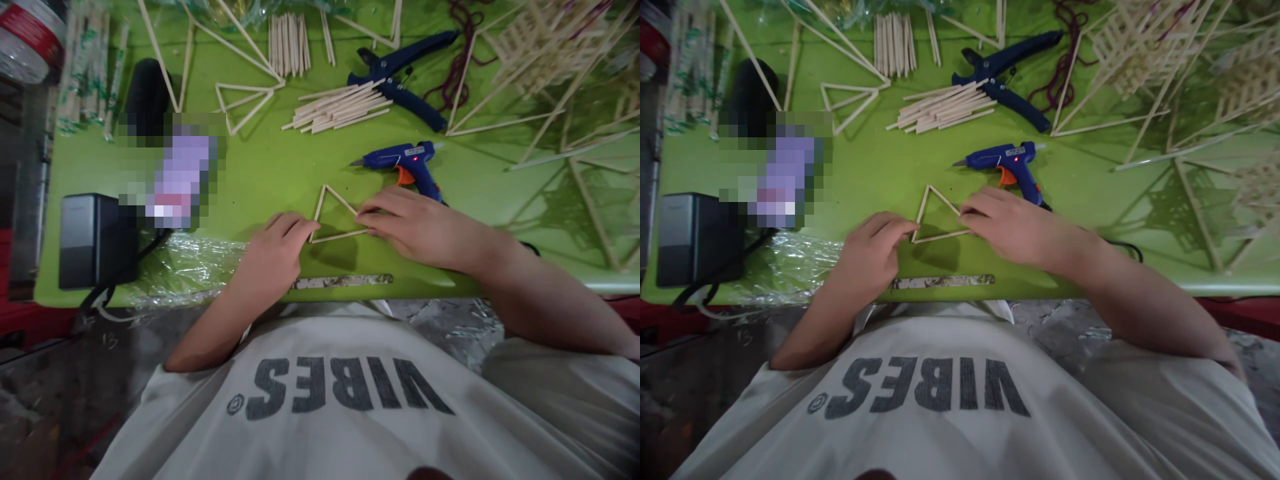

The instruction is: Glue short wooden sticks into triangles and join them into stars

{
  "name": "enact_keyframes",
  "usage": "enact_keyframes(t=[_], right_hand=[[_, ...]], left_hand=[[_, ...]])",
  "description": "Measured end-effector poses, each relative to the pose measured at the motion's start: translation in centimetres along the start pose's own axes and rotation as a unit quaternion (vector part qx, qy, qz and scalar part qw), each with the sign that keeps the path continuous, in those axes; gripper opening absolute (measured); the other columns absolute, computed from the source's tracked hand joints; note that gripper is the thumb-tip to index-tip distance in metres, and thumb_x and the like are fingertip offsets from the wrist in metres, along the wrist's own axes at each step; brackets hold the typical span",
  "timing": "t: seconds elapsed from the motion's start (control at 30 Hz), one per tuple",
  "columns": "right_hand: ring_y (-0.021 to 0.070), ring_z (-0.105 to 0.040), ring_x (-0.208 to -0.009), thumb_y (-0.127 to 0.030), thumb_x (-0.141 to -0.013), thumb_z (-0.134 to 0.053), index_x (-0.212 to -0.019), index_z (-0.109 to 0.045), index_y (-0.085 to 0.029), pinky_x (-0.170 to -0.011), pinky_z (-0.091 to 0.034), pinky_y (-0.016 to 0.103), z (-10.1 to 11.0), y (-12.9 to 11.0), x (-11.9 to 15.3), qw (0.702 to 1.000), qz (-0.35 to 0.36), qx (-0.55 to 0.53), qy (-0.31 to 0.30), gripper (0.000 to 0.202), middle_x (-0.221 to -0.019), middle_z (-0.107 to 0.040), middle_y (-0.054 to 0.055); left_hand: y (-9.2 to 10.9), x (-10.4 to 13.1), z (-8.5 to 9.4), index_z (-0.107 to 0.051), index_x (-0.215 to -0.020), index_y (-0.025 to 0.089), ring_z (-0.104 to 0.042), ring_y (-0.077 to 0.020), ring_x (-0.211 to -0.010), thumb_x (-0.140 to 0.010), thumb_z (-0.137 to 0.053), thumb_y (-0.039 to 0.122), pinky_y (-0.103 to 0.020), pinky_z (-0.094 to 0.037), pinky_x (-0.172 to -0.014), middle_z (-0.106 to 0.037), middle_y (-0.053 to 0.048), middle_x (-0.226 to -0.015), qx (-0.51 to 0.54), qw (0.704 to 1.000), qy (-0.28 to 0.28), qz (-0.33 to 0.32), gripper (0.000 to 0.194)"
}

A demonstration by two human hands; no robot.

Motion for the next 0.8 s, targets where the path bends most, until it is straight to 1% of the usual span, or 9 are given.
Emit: enact_keyframes(t=[0.07,0.2,0.33,0.4,0.53,0.63,0.7,0.77,0.8], right_hand=[[0.0354,-0.077,-0.126,-0.011,-0.117,-0.058,-0.141,-0.082,-0.019,-0.114,-0.068,0.057,0.1,-0.1,-0.1,1.0,0.001,0.006,0.004,0.035,-0.136,-0.082,0.017],[0.0357,-0.077,-0.128,-0.015,-0.119,-0.058,-0.148,-0.082,-0.021,-0.115,-0.066,0.055,0.1,0.0,0.0,1.0,-0.012,0.008,-0.001,0.038,-0.138,-0.082,0.017],[0.036,-0.077,-0.128,-0.017,-0.118,-0.059,-0.147,-0.083,-0.022,-0.116,-0.065,0.054,0.4,0.5,0.6,1.0,-0.026,0.007,-0.008,0.038,-0.138,-0.081,0.016],[0.0364,-0.077,-0.129,-0.016,-0.117,-0.059,-0.147,-0.083,-0.022,-0.116,-0.064,0.055,0.5,0.8,0.8,1.0,-0.026,0.007,-0.015,0.039,-0.138,-0.082,0.016],[0.036,-0.078,-0.126,-0.016,-0.118,-0.058,-0.143,-0.083,-0.023,-0.113,-0.064,0.055,0.6,0.8,0.7,1.0,-0.008,0.014,-0.014,0.037,-0.133,-0.084,0.014],[0.0351,-0.078,-0.122,-0.015,-0.12,-0.056,-0.139,-0.083,-0.018,-0.109,-0.065,0.051,0.8,0.2,0.3,0.999,0.02,0.045,-0.013,0.033,-0.129,-0.085,0.016],[0.0345,-0.079,-0.118,-0.015,-0.12,-0.055,-0.135,-0.083,-0.016,-0.107,-0.064,0.05,1.3,-0.1,0.2,0.998,0.028,0.061,-0.014,0.031,-0.128,-0.085,0.017],[0.0333,-0.079,-0.108,-0.021,-0.122,-0.055,-0.126,-0.085,-0.019,-0.1,-0.062,0.048,2.4,0.2,0.2,0.997,-0.012,0.078,-0.001,0.029,-0.122,-0.087,0.016],[0.0331,-0.078,-0.103,-0.028,-0.124,-0.056,-0.12,-0.085,-0.02,-0.094,-0.059,0.047,3.3,0.9,0.3,0.993,-0.063,0.095,0.008,0.03,-0.117,-0.087,0.015]], left_hand=[[0.2,0.0,0.1,-0.082,-0.134,0.019,-0.081,-0.0289,-0.119,-0.103,-0.048,-0.011,-0.044,-0.069,-0.097,-0.086,-0.011,-0.125,-0.004,1.0,0.004,-0.009,0.054],[0.4,-0.1,0.2,-0.081,-0.13,0.018,-0.08,-0.0278,-0.115,-0.104,-0.048,-0.009,-0.043,-0.068,-0.095,-0.086,-0.011,-0.122,-0.004,1.0,0.006,-0.017,0.05],[0.8,-0.2,0.3,-0.08,-0.127,0.018,-0.078,-0.0285,-0.111,-0.116,-0.054,0.006,-0.044,-0.067,-0.091,-0.084,-0.012,-0.118,0.001,1.0,0.003,-0.02,0.031],[1.1,-0.2,0.4,-0.08,-0.127,0.017,-0.077,-0.0291,-0.109,-0.118,-0.056,0.012,-0.045,-0.066,-0.092,-0.084,-0.013,-0.117,-0.008,1.0,0.001,-0.025,0.026],[1.5,-0.2,0.5,-0.08,-0.128,0.015,-0.078,-0.0317,-0.111,-0.119,-0.06,0.019,-0.049,-0.067,-0.095,-0.083,-0.015,-0.117,-0.03,0.999,-0.007,-0.03,0.022],[1.4,-0.3,0.4,-0.079,-0.132,0.015,-0.078,-0.0326,-0.115,-0.118,-0.064,0.022,-0.049,-0.068,-0.098,-0.083,-0.015,-0.12,-0.024,0.999,-0.014,-0.024,0.022],[1.3,-0.4,0.2,-0.078,-0.133,0.015,-0.078,-0.0324,-0.115,-0.116,-0.065,0.022,-0.049,-0.069,-0.098,-0.084,-0.016,-0.121,-0.022,1.0,-0.005,-0.022,0.023],[1.4,-0.3,0.5,-0.078,-0.132,0.016,-0.079,-0.0311,-0.112,-0.113,-0.066,0.019,-0.049,-0.07,-0.096,-0.084,-0.015,-0.119,-0.028,0.999,0.029,-0.031,0.022],[1.6,0.0,0.9,-0.079,-0.128,0.018,-0.079,-0.0297,-0.108,-0.111,-0.067,0.017,-0.048,-0.07,-0.092,-0.085,-0.014,-0.115,-0.031,0.997,0.051,-0.043,0.021]])
Point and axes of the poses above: each hand's wrist, its own x-axis away from the middle knuckle, its own z-axis out of the back of the hand, y = z × x, the point moved 8 cm from there along -x, towards the middle knuckle
